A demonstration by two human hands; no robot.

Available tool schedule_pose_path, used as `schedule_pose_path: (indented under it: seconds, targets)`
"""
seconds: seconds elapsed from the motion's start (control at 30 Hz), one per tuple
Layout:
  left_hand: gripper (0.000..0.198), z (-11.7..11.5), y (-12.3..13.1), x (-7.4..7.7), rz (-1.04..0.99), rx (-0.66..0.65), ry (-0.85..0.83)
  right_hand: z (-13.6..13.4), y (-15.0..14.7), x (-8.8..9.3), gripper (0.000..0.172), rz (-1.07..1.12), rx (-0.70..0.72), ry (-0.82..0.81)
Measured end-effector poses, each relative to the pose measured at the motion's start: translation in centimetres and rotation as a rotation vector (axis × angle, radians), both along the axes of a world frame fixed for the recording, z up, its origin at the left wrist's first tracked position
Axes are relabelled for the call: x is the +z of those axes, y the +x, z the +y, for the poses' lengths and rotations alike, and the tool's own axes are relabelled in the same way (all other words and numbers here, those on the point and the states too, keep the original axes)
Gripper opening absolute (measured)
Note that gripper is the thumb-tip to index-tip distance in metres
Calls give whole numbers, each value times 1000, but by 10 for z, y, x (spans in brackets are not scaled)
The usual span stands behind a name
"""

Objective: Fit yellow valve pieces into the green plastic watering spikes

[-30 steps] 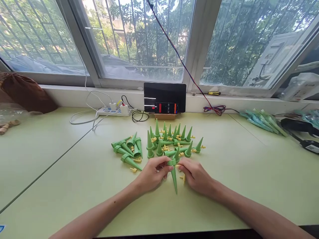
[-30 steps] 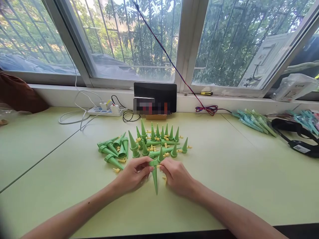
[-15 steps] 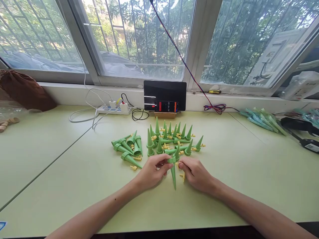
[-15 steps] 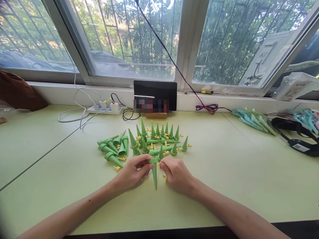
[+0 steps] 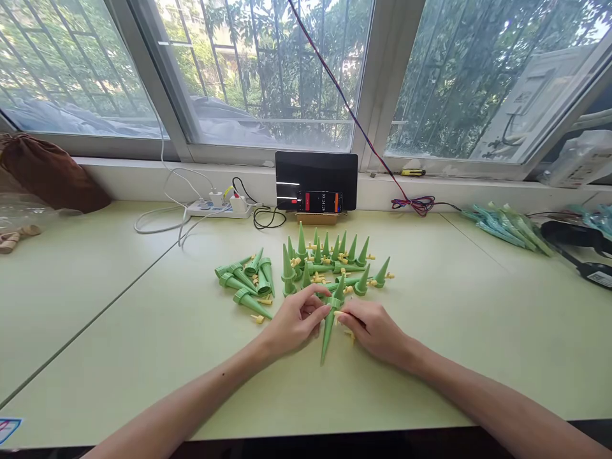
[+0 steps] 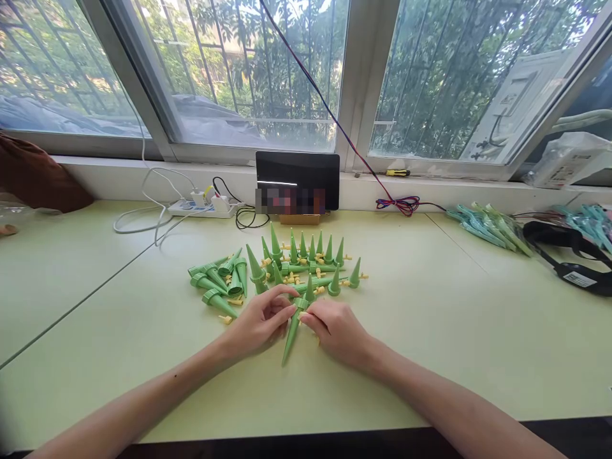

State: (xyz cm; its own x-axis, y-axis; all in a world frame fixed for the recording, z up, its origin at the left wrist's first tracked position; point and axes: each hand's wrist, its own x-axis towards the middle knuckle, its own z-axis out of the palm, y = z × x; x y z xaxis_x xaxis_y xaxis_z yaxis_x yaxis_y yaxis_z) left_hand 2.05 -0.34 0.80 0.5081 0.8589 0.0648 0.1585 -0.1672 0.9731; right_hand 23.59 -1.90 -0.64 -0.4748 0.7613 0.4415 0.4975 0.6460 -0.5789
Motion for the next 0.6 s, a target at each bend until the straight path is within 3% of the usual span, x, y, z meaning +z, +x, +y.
schedule_pose_path:
  seconds: [0.27,0.6]
  targets:
    - [34,-1,0,2,40,-7,1,-1,-1,0,52,-19,-1,-4]
    - [37,1,-3,4,137,128,66,3,4,1,49,-4,-56,-6]
